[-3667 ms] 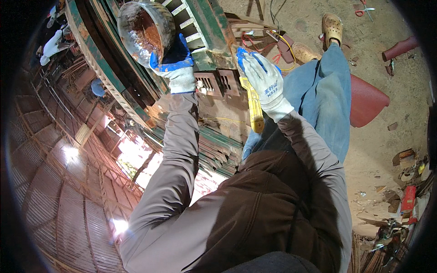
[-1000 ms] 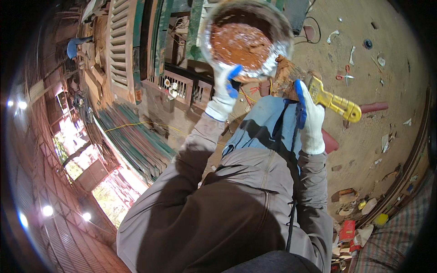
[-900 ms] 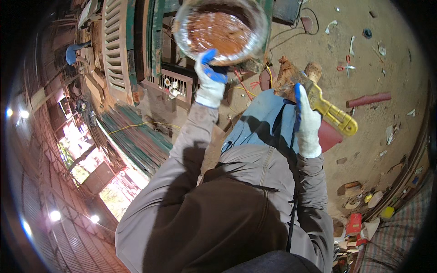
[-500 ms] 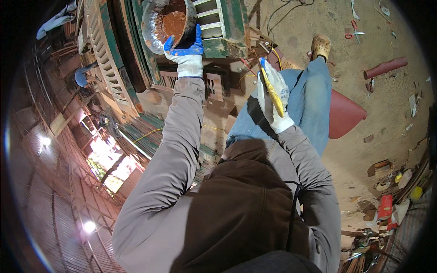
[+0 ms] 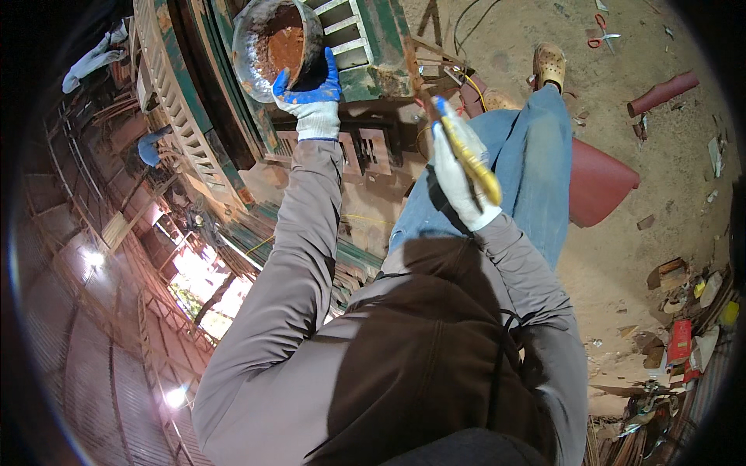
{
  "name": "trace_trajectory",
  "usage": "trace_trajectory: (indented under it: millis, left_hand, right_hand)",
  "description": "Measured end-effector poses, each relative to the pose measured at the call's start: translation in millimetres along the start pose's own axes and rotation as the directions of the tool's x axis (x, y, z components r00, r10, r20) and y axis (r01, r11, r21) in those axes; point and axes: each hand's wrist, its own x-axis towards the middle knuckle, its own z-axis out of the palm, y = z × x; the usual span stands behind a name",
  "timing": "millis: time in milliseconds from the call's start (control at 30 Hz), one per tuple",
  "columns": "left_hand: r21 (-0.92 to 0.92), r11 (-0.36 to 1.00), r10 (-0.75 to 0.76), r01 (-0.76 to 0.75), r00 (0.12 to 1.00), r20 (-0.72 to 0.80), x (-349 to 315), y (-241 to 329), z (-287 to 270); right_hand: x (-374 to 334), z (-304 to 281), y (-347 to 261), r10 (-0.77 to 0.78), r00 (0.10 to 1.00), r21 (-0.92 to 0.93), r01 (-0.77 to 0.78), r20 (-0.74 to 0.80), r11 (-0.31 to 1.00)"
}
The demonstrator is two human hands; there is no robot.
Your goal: The person sits on the floor and uses an electric sander to smooth a green wooden slatted frame. They then apply glue from a bottle to the joints and spread a brown paste from a bowl onto the wood using a yellow tool.
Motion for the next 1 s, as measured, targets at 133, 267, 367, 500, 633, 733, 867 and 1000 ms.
trace_trajectory:
  millis: [133,267,367,500,633,733,867,1000]
  left_hand:
    - [-0.096,0.992,-0.084,0.085,0.996,0.006,1,4,-4]
    - [-0.112,0.988,-0.105,0.106,0.994,0.013,2,5,-5]
    - [-0.132,0.985,-0.116,0.114,0.993,-0.004,4,4,-5]
    - [-0.140,0.981,-0.132,0.134,0.991,0.019,4,4,-10]
    - [-0.059,0.998,-0.038,0.036,0.999,-0.027,7,0,-10]
    - [-0.064,0.997,-0.041,0.040,0.999,-0.017,5,0,-7]
    - [-0.013,1.000,0.006,-0.006,1.000,-0.022,-3,-2,1]
    - [-0.041,0.996,-0.073,0.074,0.996,0.042,-4,3,-2]
  right_hand:
    - [-2,-10,3,0.154,0.659,-0.556,0.719,0.736,-0.417]
    - [0,-2,22,0.121,0.746,-0.722,0.665,0.655,-0.188]
    - [-9,9,52,0.058,0.814,-0.810,0.581,0.578,-0.078]
    - [-5,9,34,-0.036,0.815,-0.816,0.579,0.578,0.000]
    - [7,18,10,0.081,0.997,-0.051,-0.081,-0.003,0.995]
    - [2,36,25,-0.222,0.975,-0.368,0.199,-0.023,0.908]
    - [5,34,22,-0.277,0.960,-0.315,0.276,0.041,0.908]
    - [0,5,0,-0.203,0.979,-0.218,0.205,0.030,0.954]
